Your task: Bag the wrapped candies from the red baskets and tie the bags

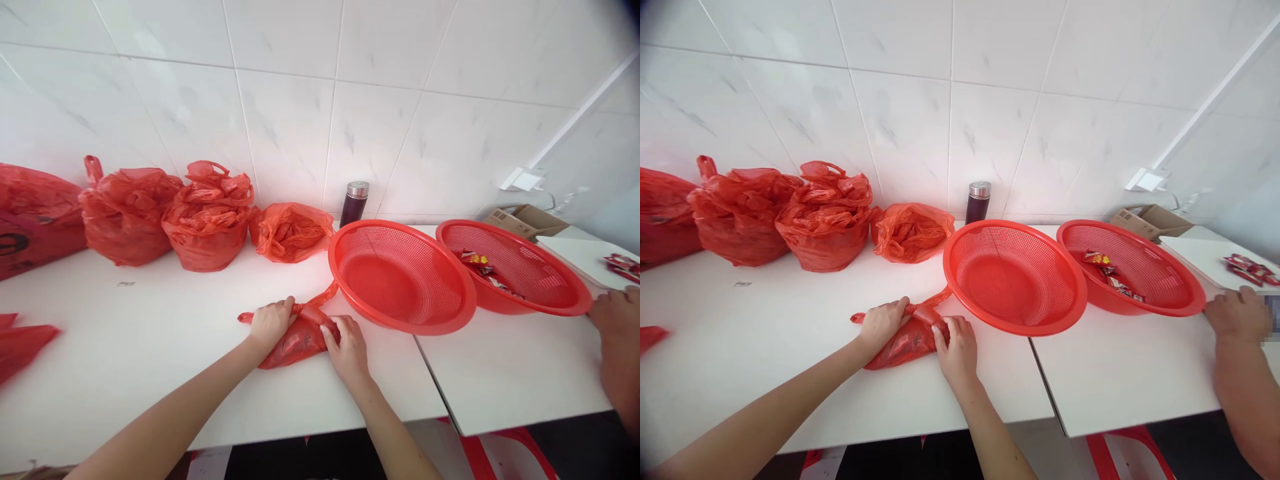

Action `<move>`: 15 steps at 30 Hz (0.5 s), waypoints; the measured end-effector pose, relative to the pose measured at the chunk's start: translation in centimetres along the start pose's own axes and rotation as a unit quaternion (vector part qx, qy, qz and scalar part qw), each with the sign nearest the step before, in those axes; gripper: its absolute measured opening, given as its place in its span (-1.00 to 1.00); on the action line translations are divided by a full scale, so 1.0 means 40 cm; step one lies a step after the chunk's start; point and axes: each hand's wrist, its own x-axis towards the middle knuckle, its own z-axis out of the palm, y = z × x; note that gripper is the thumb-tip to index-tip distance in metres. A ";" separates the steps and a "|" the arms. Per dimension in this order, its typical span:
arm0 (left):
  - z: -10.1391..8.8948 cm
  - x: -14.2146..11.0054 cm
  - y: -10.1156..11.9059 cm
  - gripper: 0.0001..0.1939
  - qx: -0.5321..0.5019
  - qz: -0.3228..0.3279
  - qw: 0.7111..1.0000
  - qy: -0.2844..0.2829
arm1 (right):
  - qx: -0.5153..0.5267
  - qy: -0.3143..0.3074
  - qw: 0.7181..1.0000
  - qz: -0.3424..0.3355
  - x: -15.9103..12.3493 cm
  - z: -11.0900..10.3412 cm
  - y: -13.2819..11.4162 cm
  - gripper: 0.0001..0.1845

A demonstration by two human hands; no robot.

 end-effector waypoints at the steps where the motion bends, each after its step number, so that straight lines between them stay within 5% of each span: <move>1: -0.006 0.000 -0.001 -0.75 -0.015 -0.002 1.000 -0.004 | 0.003 0.002 1.000 -0.003 -0.001 0.001 0.003 -0.78; 5: -0.087 -0.028 -0.045 -0.80 -0.113 -0.009 0.992 -0.046 | 0.048 0.008 0.999 -0.003 -0.008 -0.004 0.012 -0.71; 10: -0.274 -0.169 -0.181 -0.59 -0.270 -0.024 0.958 -0.096 | 0.074 -0.019 0.996 0.045 -0.012 -0.014 0.010 -0.68; 15: -0.371 -0.320 -0.377 -0.46 -0.421 -0.150 0.894 -0.011 | 0.059 -0.048 0.996 0.056 -0.013 -0.014 0.007 -0.69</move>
